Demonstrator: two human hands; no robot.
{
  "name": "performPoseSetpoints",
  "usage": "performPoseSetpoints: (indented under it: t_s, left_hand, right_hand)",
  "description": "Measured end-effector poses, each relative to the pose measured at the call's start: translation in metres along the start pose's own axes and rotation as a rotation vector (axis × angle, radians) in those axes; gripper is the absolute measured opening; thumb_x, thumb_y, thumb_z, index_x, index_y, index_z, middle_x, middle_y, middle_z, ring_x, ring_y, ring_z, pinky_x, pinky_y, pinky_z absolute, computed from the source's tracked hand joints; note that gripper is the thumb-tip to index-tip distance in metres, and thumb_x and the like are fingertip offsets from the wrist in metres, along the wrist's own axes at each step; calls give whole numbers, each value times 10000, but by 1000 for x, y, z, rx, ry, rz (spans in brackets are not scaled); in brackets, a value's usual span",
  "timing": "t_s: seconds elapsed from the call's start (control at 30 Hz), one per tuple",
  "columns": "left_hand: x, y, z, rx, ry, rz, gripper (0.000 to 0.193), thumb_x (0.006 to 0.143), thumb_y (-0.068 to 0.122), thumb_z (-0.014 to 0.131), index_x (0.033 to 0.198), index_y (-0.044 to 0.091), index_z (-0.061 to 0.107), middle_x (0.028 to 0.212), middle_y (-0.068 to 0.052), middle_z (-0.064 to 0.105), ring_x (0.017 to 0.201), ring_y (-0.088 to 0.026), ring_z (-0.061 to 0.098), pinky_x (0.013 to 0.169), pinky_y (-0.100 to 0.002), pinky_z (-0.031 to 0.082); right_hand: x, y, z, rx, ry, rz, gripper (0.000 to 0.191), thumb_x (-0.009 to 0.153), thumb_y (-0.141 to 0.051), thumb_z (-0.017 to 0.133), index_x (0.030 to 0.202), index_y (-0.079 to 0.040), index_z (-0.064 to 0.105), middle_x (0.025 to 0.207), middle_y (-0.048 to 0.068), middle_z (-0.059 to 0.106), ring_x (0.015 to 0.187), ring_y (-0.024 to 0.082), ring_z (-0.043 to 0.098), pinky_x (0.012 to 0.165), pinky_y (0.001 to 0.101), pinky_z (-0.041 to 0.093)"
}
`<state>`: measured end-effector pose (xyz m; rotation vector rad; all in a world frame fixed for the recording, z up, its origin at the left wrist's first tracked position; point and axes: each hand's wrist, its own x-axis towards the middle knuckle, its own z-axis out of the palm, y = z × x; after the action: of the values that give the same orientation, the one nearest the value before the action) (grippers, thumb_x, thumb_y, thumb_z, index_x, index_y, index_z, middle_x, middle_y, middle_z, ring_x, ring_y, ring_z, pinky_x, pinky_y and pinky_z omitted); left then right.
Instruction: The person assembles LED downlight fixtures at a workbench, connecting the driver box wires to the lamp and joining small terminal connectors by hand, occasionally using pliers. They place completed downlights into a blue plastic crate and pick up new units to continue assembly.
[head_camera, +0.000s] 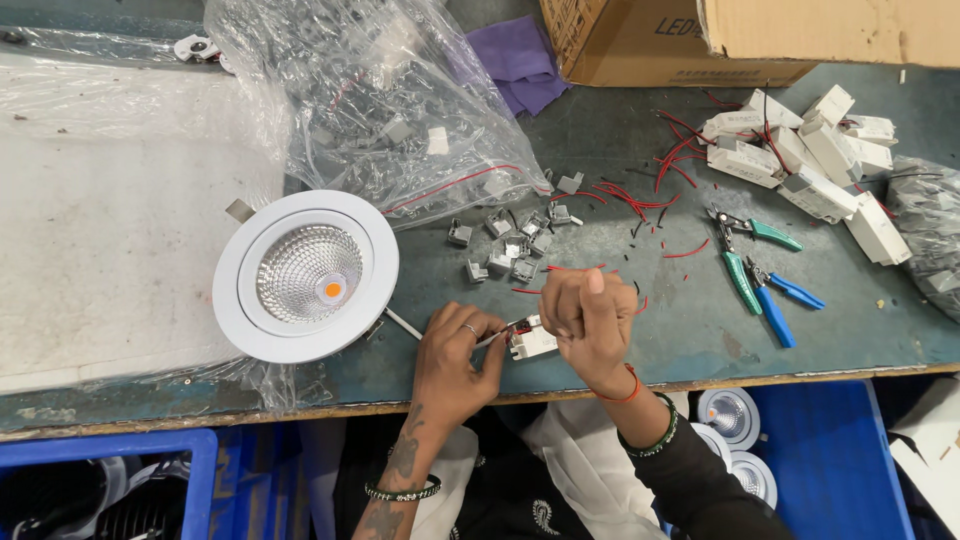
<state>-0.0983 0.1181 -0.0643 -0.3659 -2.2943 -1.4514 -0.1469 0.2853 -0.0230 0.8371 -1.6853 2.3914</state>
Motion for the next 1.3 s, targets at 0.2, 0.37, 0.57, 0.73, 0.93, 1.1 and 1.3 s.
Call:
performPoseSetpoints:
  t_s: [0.2,0.37,0.57,0.73,0.93,1.1,1.3]
  left_hand:
    - [1,0,2,9,16,28,93,829,47,730,885,53,656,834,-70,637,820,-294,612,772,-419,477]
    - [2,1,3,39,13,25,104,827,43,739,888,57,657,829,-72,629,816,-298,605,773,-418,475]
    - [1,-1,5,29,-5,44,121,822,42,747,884,55,644,834,-66,626,826,-298,591,764,-418,468]
    - [1,-4,6,27,-40,60,123,822,37,746,870,49,634,830,-66,621,825,-294,588,774,-417,468]
    - [-1,-3,6,38,-15,44,87,833,67,739,866,55,660,836,-64,636,837,-299,593,778,-418,472]
    - [-1,0,4,18,12,-33,61,847,106,748,877,67,710,859,-63,661,853,-290,609,748,-411,493]
    - [0,1,2,-38,39,-48,83,850,90,732,930,68,729,905,-60,688,887,-275,634,730,-393,520]
  right_hand:
    - [0,0,2,-30,-23,-22,610,1145,-241,392,573,-43,315,561,48,381,472,106,306,442,262,267]
    - [1,0,2,-4,-26,-21,606,1138,-237,392,570,-42,314,558,53,383,471,106,304,442,264,272]
    - [-2,2,0,-12,-43,-32,602,1138,-229,393,571,-41,317,560,55,388,478,112,310,454,271,277]
    - [-5,2,-1,-13,-43,-26,587,1131,-226,389,579,-40,317,563,53,386,479,107,308,461,272,269]
    - [-10,6,2,-53,-49,-119,593,1134,-220,396,574,-36,330,556,53,393,480,134,341,457,290,282]
    - [-16,-9,-4,-9,50,-147,570,1117,-209,421,580,-44,321,550,44,375,466,112,323,436,288,252]
    - [-15,-48,-4,-609,-49,-189,269,960,-150,661,750,2,589,657,61,540,521,132,443,468,287,315]
